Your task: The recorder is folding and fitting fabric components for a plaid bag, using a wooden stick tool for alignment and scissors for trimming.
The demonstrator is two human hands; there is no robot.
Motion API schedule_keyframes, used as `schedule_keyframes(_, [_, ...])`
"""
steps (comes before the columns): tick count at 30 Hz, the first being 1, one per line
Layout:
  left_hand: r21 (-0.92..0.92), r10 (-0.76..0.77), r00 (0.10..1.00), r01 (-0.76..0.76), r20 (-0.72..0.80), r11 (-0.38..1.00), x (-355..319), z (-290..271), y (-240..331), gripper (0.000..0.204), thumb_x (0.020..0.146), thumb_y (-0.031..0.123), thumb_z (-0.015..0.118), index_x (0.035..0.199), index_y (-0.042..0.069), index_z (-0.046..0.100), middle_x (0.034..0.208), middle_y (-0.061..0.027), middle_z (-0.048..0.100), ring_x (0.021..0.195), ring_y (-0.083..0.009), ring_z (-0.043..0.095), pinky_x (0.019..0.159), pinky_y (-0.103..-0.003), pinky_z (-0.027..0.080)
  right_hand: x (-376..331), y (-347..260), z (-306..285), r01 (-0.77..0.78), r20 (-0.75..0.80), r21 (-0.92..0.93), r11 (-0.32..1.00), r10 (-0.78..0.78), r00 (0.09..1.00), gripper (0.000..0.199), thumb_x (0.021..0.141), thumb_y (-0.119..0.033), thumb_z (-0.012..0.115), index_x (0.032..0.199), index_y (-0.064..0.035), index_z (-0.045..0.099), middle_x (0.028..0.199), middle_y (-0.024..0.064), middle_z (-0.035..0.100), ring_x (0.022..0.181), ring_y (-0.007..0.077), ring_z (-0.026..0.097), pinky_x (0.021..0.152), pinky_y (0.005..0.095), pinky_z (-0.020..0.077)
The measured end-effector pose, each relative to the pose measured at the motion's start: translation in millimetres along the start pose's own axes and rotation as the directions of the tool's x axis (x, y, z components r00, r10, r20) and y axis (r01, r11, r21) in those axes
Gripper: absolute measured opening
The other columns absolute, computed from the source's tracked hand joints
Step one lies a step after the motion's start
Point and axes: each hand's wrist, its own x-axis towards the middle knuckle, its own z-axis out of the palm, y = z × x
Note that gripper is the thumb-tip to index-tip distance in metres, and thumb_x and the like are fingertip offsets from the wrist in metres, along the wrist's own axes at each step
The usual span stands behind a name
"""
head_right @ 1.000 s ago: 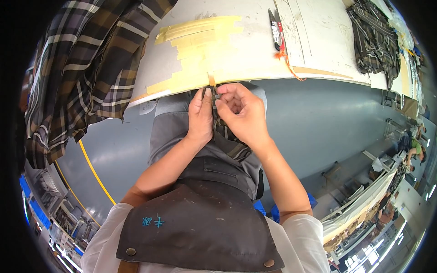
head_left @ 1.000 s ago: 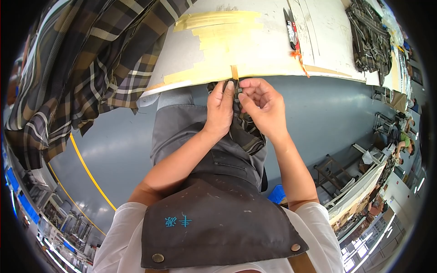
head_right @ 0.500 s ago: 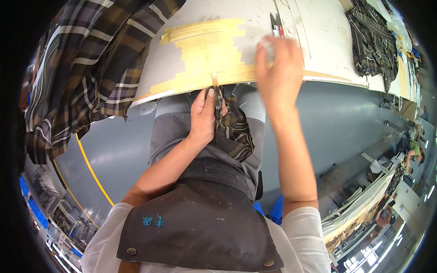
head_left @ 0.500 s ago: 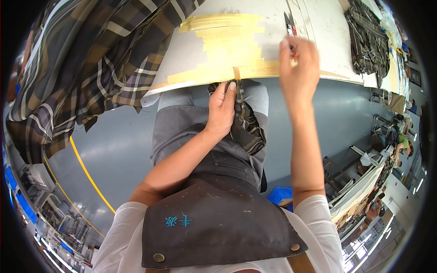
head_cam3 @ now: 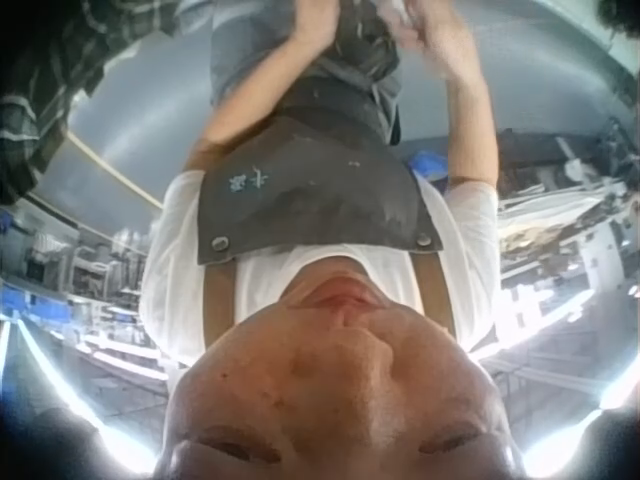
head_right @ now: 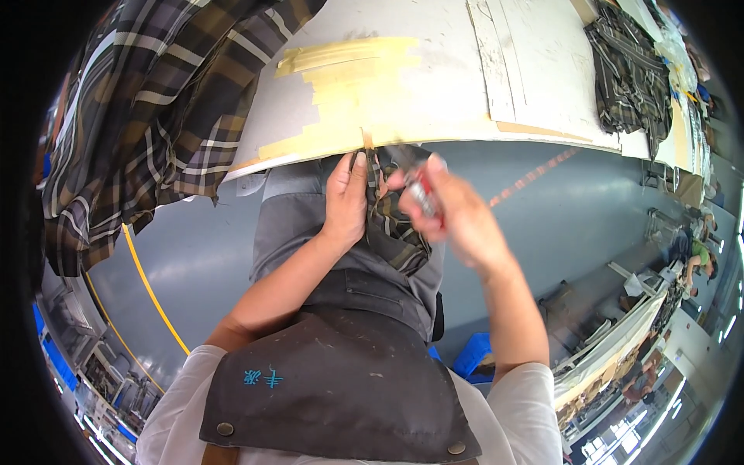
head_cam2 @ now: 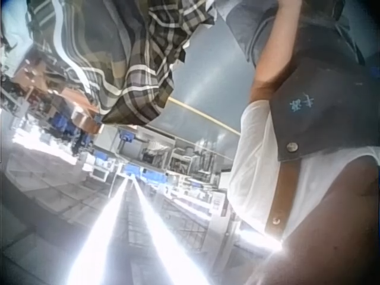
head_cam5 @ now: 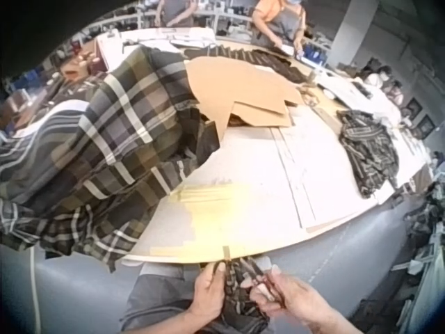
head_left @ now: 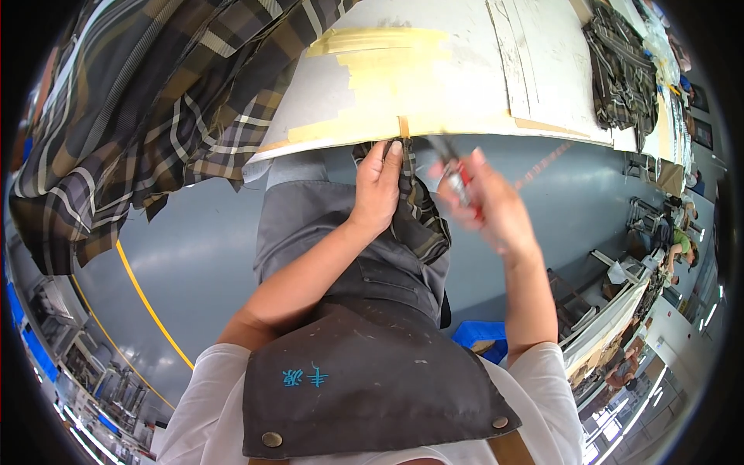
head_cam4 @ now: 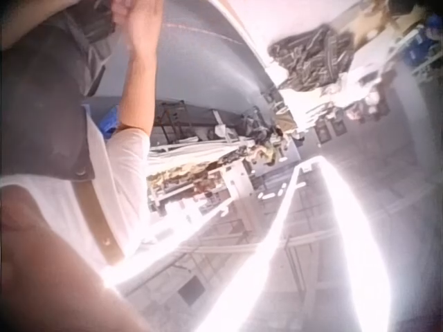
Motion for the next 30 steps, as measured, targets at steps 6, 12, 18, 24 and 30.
schedule_keyframes(6, [0.029, 0.066, 0.998, -0.067, 0.021, 0.997, 1, 4, 1, 0.027, 0.095, 0.019, 0.043, 0.11, -0.001, 0.053, 0.091, 0.0005, 0.055, 0.083, -0.0057, 0.045, 0.076, -0.02, 0.038, 0, 29, 5, -0.156, 0.04, 0.14, 0.978, 0.151, 0.988, 0.039, 0.096, -0.038, 0.032, 0.091, -0.003, 0.049, 0.063, -0.0016, 0.039, 0.046, 0.0041, 0.025, 0.038, 0.0189, 0.0179])
schedule_keyframes(12, [0.025, 0.051, 0.999, -0.052, 0.011, 0.998, 0, 3, 3, 0.027, 0.095, 0.019, 0.043, 0.11, -0.001, 0.053, 0.091, 0.0008, 0.056, 0.082, -0.0053, 0.045, 0.075, -0.02, 0.039, 9, 25, 9, -0.181, 0.042, 0.163, 0.97, 0.177, 0.983, 0.038, 0.096, -0.039, 0.035, 0.09, -0.0038, 0.049, 0.063, -0.0014, 0.039, 0.047, 0.0039, 0.026, 0.038, 0.0177, 0.0188])
schedule_keyframes(18, [0.004, 0.051, 0.999, -0.051, -0.003, 0.999, 0, 4, 4, 0.026, 0.095, 0.018, 0.044, 0.111, -0.001, 0.053, 0.092, 0.0009, 0.056, 0.083, -0.0053, 0.045, 0.076, -0.02, 0.039, 11, 22, 11, -0.175, 0.026, 0.204, 0.963, 0.174, 0.984, 0.038, 0.096, -0.039, 0.035, 0.09, -0.004, 0.049, 0.063, -0.0006, 0.039, 0.046, 0.0042, 0.027, 0.036, 0.0177, 0.0188])
schedule_keyframes(24, [-0.035, 0.049, 0.998, -0.048, 0.042, 0.998, 0, 2, 2, 0.027, 0.095, 0.018, 0.043, 0.112, -0.001, 0.052, 0.094, 0.0005, 0.056, 0.086, -0.0054, 0.046, 0.078, -0.02, 0.038, 18, 18, 12, -0.082, 0.055, 0.25, 0.965, 0.071, 0.996, 0.036, 0.096, -0.037, 0.035, 0.091, -0.0037, 0.048, 0.061, -0.0003, 0.04, 0.044, 0.0047, 0.028, 0.036, 0.0177, 0.019])
schedule_keyframes(30, [0.026, 0.025, 1.0, -0.026, 0.006, 0.999, 2, 2, -4, 0.026, 0.096, 0.025, 0.042, 0.106, 0.004, 0.053, 0.075, 0.0012, 0.055, 0.064, -0.0043, 0.049, 0.06, -0.019, 0.042, 38, -15, -4, 0.389, -0.339, -0.329, 0.861, -0.492, 0.802, 0.026, 0.092, -0.022, 0.048, 0.104, 0.001, 0.052, 0.069, 0.0044, 0.055, 0.051, 0.0081, 0.046, 0.043, 0.0189, 0.0337])
